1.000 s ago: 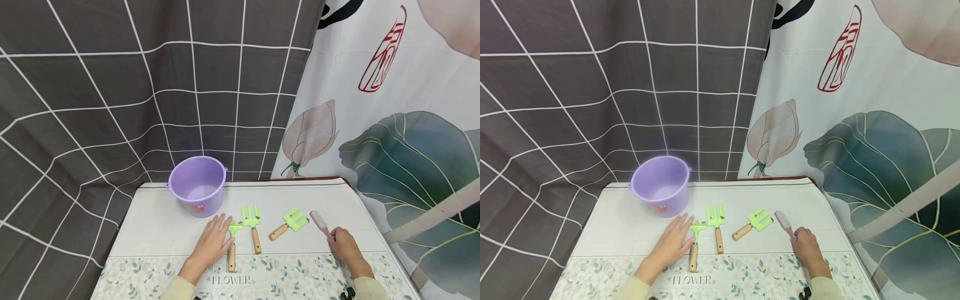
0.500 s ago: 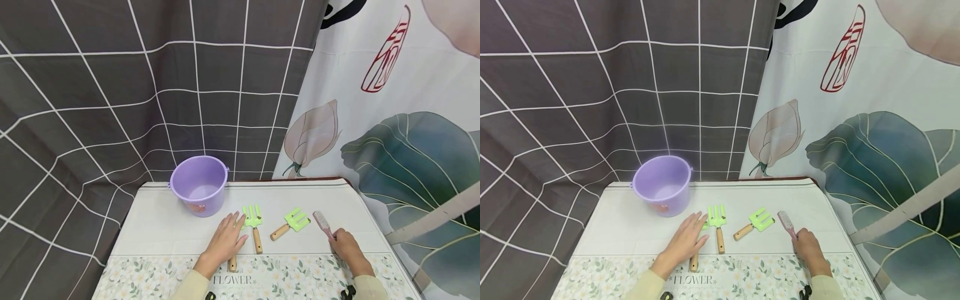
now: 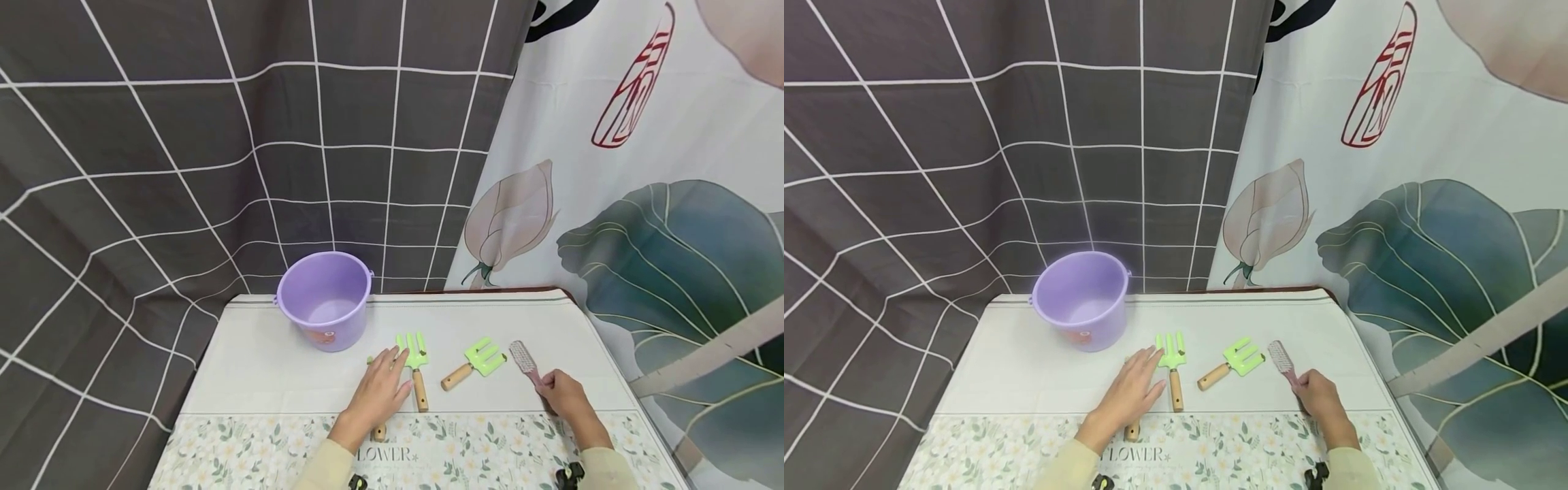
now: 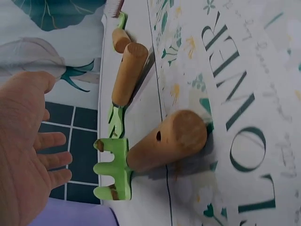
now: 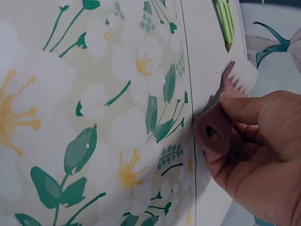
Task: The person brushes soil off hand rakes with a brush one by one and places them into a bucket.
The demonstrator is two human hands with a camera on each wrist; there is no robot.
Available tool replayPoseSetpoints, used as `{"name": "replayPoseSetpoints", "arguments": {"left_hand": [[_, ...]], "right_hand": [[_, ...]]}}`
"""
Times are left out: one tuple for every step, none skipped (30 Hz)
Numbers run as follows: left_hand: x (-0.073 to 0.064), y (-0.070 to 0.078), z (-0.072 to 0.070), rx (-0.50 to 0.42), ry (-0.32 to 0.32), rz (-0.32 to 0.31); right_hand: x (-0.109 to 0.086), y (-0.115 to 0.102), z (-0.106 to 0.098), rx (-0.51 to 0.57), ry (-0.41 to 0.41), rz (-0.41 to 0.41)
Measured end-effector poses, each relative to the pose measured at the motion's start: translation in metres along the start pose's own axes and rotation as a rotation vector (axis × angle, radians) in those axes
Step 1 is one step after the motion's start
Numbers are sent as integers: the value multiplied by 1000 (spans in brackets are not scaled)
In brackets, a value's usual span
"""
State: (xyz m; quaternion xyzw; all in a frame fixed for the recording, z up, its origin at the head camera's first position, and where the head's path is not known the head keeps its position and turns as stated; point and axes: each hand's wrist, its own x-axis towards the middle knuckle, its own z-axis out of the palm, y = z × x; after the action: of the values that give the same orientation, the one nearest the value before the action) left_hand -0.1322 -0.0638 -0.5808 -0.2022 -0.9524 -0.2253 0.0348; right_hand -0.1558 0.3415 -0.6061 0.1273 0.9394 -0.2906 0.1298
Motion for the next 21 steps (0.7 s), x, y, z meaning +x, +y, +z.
{"name": "replayPoseSetpoints", "arguments": {"left_hand": [[0, 1, 1, -10, -3, -4], [0, 2, 1, -22, -8, -10], [1, 4, 2, -33, -11, -13], [1, 5, 2, -40, -14, -14], [2, 6, 3, -46, -14, -14], [2, 6, 3, -49, -14, -12], [3, 7, 4, -51, -11, -9], [3, 7, 5, -49, -9, -4], [3, 7, 6, -47, -4, 3], [3, 7, 7, -41, 0, 9], [3, 7, 8, -36, 5, 14], [4, 6, 9, -32, 9, 19], [4, 6, 10, -26, 15, 24], [3, 6, 11, -20, 21, 27], [3, 5, 11, -12, 28, 28], [3, 4, 12, -4, 36, 29], [2, 3, 12, 3, 46, 29], [1, 2, 13, 12, 56, 27], [0, 1, 13, 20, 68, 24], [-1, 0, 14, 27, 78, 18], [-2, -1, 14, 34, 87, 13]], "right_hand": [[0, 1, 0, 19, -5, 1], [-1, 2, -1, 42, -11, -3], [-1, 3, -2, 64, -14, -8], [-2, 4, -3, 87, -17, -14], [-2, 4, -3, 105, -16, -21], [-3, 5, -4, 127, -18, -29], [-5, 6, -4, 147, -20, -34], [-6, 6, -5, 166, -25, -41], [-7, 6, -5, 182, -28, -47], [-8, 6, -5, 201, -35, -48], [-10, 6, -5, 222, -42, -47], [-11, 6, -6, 242, -50, -46], [-12, 5, -6, 258, -56, -49], [-14, 5, -6, 275, -64, -51], [-15, 4, -5, 288, -67, -53], [-16, 3, -5, 302, -70, -50], [-18, 2, -5, 313, -71, -49], [-19, 1, -5, 319, -71, -50], [-20, 0, -5, 328, -74, -55], [-21, -1, -5, 334, -74, -53], [-22, -2, -4, 340, -72, -52]]}}
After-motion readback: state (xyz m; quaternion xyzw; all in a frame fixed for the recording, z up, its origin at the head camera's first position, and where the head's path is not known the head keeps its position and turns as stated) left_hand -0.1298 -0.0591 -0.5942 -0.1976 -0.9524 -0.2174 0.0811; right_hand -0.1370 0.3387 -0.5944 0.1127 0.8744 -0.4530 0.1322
